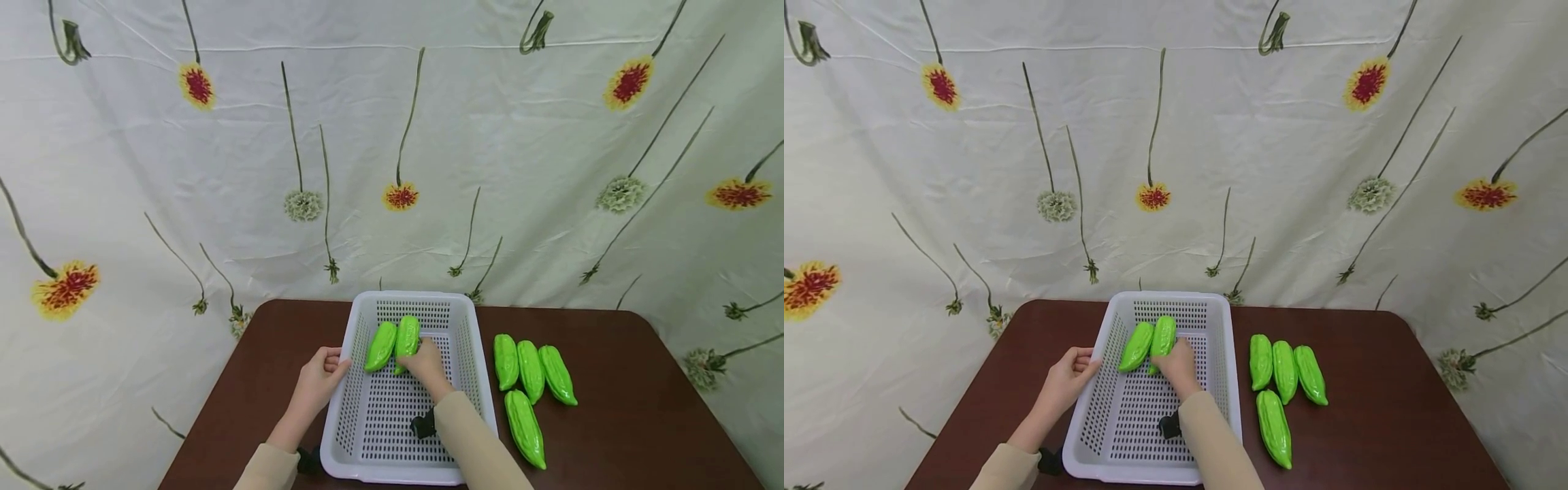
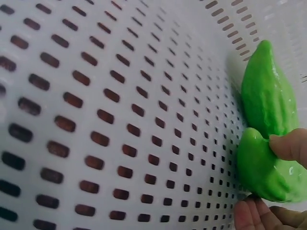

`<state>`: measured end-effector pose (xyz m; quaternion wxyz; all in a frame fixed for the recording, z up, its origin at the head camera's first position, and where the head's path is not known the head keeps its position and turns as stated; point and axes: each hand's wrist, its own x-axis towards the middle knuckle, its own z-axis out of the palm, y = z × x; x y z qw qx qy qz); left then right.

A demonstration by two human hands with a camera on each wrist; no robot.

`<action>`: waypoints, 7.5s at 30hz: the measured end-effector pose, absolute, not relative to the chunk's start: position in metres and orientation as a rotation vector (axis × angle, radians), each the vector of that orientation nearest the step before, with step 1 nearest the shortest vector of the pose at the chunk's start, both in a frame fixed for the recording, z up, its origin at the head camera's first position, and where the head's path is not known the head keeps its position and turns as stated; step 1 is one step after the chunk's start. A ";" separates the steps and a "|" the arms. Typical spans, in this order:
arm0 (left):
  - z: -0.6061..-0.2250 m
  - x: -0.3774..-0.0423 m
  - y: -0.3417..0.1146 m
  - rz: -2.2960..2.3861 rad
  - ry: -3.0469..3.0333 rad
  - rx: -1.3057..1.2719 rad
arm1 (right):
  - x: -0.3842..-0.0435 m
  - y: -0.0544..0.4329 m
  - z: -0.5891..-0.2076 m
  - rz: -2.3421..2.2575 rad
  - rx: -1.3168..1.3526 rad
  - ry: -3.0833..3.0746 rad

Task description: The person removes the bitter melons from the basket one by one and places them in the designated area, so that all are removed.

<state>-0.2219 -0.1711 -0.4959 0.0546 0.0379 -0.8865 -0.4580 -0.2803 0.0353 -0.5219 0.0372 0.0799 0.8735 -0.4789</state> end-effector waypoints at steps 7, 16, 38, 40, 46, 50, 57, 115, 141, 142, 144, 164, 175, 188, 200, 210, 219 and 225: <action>-0.496 -0.221 -0.171 -1.386 -2.688 0.109 | -0.282 0.034 -0.523 -1.449 0.242 2.683; -0.495 -0.221 -0.171 -1.381 -2.680 0.096 | -0.282 0.034 -0.523 -1.456 0.255 2.636; -0.492 -0.220 -0.171 -1.358 -2.693 0.100 | -0.285 0.044 -0.492 -1.522 0.266 2.589; -0.492 -0.220 -0.172 -1.357 -2.701 0.097 | -0.285 0.047 -0.486 -1.541 0.251 2.592; -0.493 -0.222 -0.172 -1.351 -2.712 0.094 | -0.282 0.060 -0.467 -1.573 0.206 2.591; -0.493 -0.222 -0.172 -1.347 -2.710 0.090 | -0.279 0.068 -0.455 -1.545 0.185 2.603; -0.493 -0.223 -0.173 -1.346 -2.709 0.098 | -0.270 0.083 -0.435 -1.537 0.136 2.582; -0.490 -0.222 -0.173 -1.386 -2.728 0.105 | -0.155 0.278 -0.481 -1.408 0.421 2.535; -0.491 -0.221 -0.172 -1.395 -2.725 0.103 | -0.126 0.290 -0.519 -1.362 0.511 2.434; -0.491 -0.221 -0.172 -1.395 -2.723 0.102 | -0.126 0.290 -0.520 -1.357 0.514 2.432; -0.491 -0.220 -0.172 -1.395 -2.724 0.099 | -0.126 0.290 -0.521 -1.351 0.519 2.429; -0.490 -0.220 -0.172 -1.380 -2.728 0.098 | -0.122 0.287 -0.526 -1.387 0.544 2.399; -0.491 -0.220 -0.171 -1.391 -2.727 0.108 | -0.122 0.291 -0.520 -1.352 0.538 2.422; -0.491 -0.220 -0.172 -1.408 -2.726 0.110 | -0.132 0.297 -0.504 -1.322 0.492 2.450; -0.492 -0.220 -0.172 -1.402 -2.730 0.107 | -0.159 0.283 -0.463 -1.355 0.390 2.566; -0.491 -0.219 -0.173 -1.394 -2.734 0.118 | -0.197 0.231 -0.436 -1.529 0.212 2.595; -0.493 -0.220 -0.172 -1.387 -2.734 0.129 | -0.224 0.177 -0.422 -1.639 0.121 2.556; -0.493 -0.220 -0.173 -1.378 -2.738 0.133 | -0.241 0.148 -0.422 -1.666 0.085 2.546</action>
